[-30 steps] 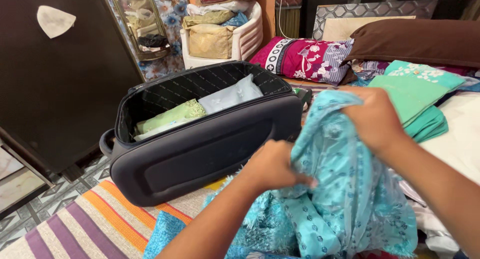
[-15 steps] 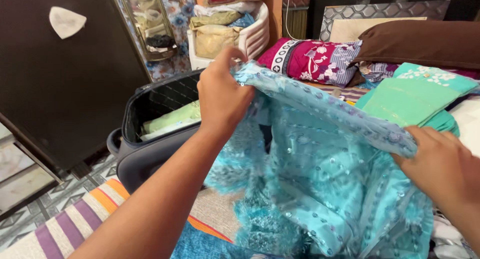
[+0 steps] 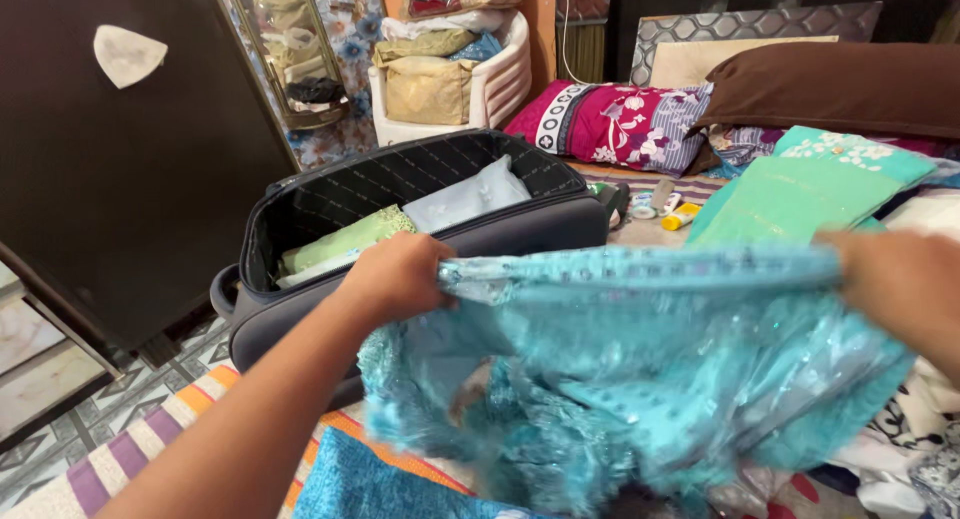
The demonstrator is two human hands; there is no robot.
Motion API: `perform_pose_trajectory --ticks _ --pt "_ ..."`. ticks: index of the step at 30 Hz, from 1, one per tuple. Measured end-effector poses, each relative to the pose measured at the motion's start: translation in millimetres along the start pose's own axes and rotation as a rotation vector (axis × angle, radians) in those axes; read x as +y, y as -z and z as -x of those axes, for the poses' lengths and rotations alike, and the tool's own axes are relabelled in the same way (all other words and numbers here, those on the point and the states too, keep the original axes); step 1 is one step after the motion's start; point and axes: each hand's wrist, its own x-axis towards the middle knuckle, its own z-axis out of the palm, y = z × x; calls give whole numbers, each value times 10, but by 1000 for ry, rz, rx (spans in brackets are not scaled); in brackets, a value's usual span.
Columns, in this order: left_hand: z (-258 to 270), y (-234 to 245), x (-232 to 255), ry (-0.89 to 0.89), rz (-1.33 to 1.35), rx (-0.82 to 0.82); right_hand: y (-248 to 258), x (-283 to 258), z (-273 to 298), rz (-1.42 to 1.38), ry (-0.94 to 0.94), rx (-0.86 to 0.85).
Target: The person folds and places several garments into an open suitcase on the floor. They handle a light green dress, a white embroidered top, and a blue sequined dress, folding each before placing them inside.
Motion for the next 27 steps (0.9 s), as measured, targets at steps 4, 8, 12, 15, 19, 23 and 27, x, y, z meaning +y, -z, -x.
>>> perform_pose_trajectory --ticks 4,8,12,15,19,23,27 --pt "-31 151 144 110 140 506 616 -395 -125 166 -109 172" --pt "-162 212 211 257 354 592 1186 -749 -198 266 -107 240" --pt "-242 -51 38 221 353 550 1312 -912 -94 313 -77 190" --pt "-277 -298 -113 118 380 527 1070 -961 59 286 -73 65" --pt "-315 -381 -66 104 538 425 691 -1016 234 281 -144 -47" --pt "-308 -146 247 119 443 227 592 -1141 150 185 -143 -35" --pt "-234 -26 606 137 476 154 437 -1499 59 79 87 -580"
